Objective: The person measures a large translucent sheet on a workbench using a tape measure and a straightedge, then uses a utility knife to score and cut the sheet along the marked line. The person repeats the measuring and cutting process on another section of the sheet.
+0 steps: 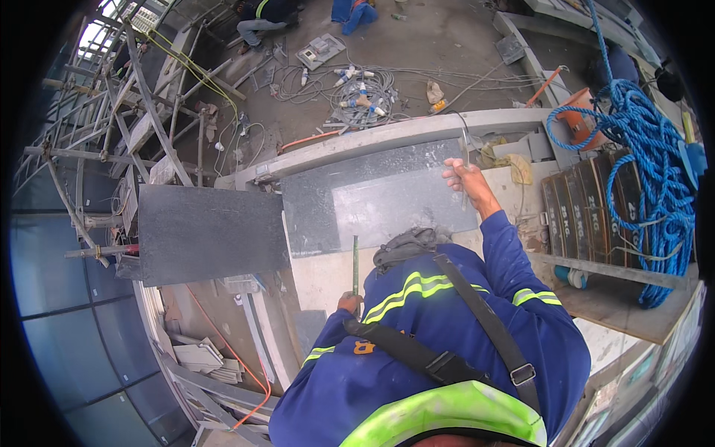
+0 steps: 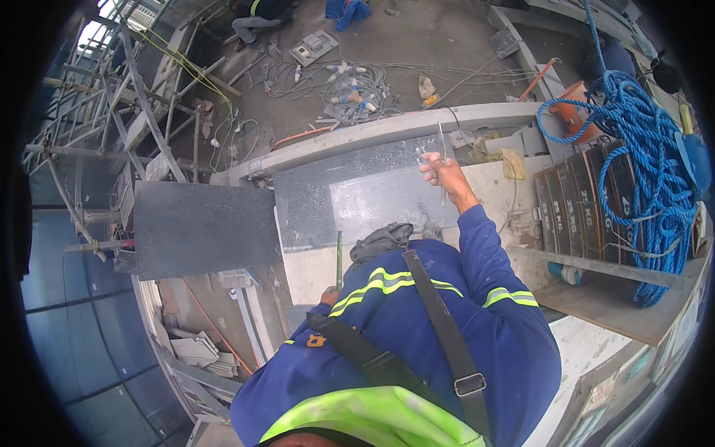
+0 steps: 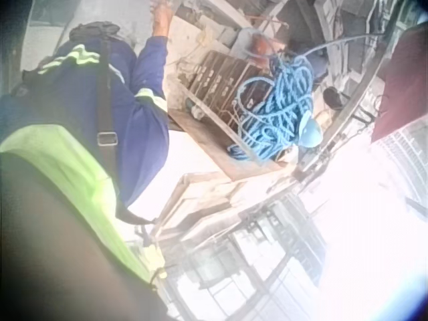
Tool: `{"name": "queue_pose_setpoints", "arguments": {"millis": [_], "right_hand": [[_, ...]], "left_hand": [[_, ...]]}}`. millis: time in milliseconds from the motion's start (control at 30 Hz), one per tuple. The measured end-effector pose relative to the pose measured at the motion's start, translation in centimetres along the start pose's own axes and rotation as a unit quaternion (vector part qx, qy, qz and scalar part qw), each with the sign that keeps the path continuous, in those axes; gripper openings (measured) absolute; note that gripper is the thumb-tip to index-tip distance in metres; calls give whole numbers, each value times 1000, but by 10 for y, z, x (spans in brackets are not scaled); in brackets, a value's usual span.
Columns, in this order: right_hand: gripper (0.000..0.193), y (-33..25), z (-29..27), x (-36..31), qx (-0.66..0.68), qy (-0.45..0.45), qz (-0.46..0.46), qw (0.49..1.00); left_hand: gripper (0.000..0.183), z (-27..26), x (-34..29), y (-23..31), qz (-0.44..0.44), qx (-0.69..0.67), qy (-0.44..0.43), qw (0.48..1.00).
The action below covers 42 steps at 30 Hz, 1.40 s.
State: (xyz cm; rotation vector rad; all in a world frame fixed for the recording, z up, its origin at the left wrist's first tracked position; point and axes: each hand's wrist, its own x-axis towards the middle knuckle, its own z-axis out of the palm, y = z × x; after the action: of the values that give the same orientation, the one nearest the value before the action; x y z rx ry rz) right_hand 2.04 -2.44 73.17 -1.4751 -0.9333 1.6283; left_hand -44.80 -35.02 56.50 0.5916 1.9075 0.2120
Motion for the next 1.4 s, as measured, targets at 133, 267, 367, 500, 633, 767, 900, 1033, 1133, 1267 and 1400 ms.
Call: {"name": "queue_pose_setpoints", "arguments": {"millis": [133,267,367,500,633,767,900,1033,1133,1267,1400], "right_hand": [[43,40,-9,14,-171,-31,30,984],[38,104,-27,27,-539,-95,-3,837],[35,149,-38,30,-456,-166,84,871],[31,203,-61,27,-256,-108,171,945],[32,221,-77,17,-233,-80,235,940],[41,206,-105,26,-53,-88,234,967],[60,101,-116,36,327,-126,52,935],[69,12,-151,47,454,-58,-194,868],[71,8,-136,67,192,-331,69,922],[71,16,-150,77,451,-102,-187,866],[71,56,-116,83,249,-281,66,924]], "left_hand": [[45,19,-15,-24,52,-97,13,994],[45,36,-26,12,69,-63,30,995],[55,32,-18,38,17,-98,21,995],[64,24,-8,86,26,-80,7,996],[69,17,-7,102,22,-46,9,999],[74,21,-9,117,-30,-31,-17,999],[76,4,-16,108,-52,67,-31,996],[77,-15,-31,183,-14,88,-68,994],[81,-39,-21,207,18,86,-64,994],[85,-63,-21,217,39,101,-32,994],[83,-64,-18,200,10,134,-53,990]]}}
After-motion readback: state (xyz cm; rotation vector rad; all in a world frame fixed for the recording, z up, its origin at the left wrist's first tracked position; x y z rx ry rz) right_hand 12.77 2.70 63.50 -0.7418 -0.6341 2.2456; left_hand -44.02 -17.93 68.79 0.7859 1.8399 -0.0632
